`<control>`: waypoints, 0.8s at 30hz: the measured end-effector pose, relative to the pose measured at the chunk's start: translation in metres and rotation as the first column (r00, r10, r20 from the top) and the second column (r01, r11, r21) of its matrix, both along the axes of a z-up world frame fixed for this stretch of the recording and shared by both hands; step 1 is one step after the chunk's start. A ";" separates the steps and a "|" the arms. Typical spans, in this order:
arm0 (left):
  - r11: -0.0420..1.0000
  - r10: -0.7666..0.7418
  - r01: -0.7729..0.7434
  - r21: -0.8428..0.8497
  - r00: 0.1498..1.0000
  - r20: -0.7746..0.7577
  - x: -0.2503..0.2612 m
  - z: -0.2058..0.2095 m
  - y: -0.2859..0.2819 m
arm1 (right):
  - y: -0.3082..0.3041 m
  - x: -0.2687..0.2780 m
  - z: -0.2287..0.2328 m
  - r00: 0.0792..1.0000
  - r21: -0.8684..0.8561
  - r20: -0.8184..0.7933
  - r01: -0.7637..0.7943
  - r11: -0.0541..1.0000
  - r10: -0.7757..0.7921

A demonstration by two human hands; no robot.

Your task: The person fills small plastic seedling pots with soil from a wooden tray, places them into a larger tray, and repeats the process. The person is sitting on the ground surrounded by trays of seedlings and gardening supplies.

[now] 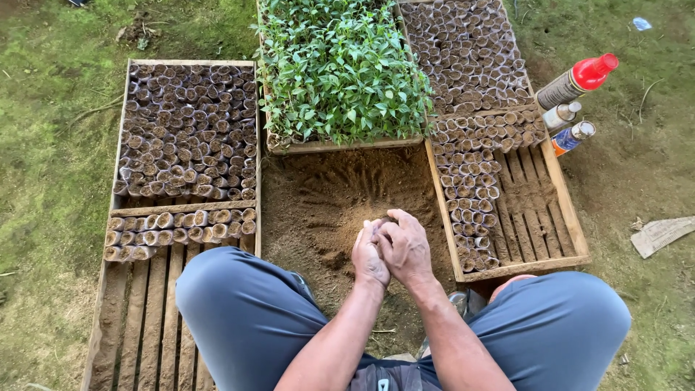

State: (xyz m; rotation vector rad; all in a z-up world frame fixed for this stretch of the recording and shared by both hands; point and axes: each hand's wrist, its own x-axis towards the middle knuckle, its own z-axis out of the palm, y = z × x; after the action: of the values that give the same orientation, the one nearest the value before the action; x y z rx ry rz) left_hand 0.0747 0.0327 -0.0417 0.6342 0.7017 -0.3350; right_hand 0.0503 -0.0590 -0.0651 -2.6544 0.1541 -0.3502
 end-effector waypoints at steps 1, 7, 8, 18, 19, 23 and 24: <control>1.000 0.001 -0.001 0.000 1.000 0.000 0.000 -0.003 -0.001 | -0.001 0.000 -0.002 1.000 0.000 0.000 -0.001 1.000 0.001; 1.000 -0.008 0.008 0.023 1.000 0.019 0.004 -0.039 -0.004 | 0.006 0.001 0.019 0.996 0.093 -0.055 -0.062 0.994 0.068; 1.000 -0.002 0.002 0.018 1.000 0.009 0.006 -0.037 -0.003 | 0.007 0.001 0.029 0.991 0.131 -0.061 -0.110 0.985 0.119; 0.989 0.136 -0.139 -0.046 0.989 -0.056 0.025 -0.070 0.007 | 0.005 0.018 0.028 0.979 0.476 0.200 -0.073 0.876 -0.027; 0.989 0.136 -0.139 -0.046 0.989 -0.057 0.027 -0.075 0.009 | 0.001 0.018 0.021 0.979 0.477 0.200 -0.073 0.876 -0.027; 0.985 0.098 -0.110 -0.130 0.990 -0.099 0.035 -0.092 0.018 | -0.028 0.010 -0.058 0.931 0.550 -0.209 0.365 0.751 -0.299; 0.983 0.100 -0.115 -0.144 0.989 -0.109 0.036 -0.096 0.021 | -0.037 0.006 -0.091 0.862 0.428 -0.361 0.493 0.757 -0.357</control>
State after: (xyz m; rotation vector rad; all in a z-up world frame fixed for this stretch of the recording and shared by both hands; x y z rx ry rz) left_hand 0.1106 0.0536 -0.1378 0.4371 0.7972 -0.3183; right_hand 0.0563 -0.0961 -0.1559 -2.0936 0.8376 -0.0758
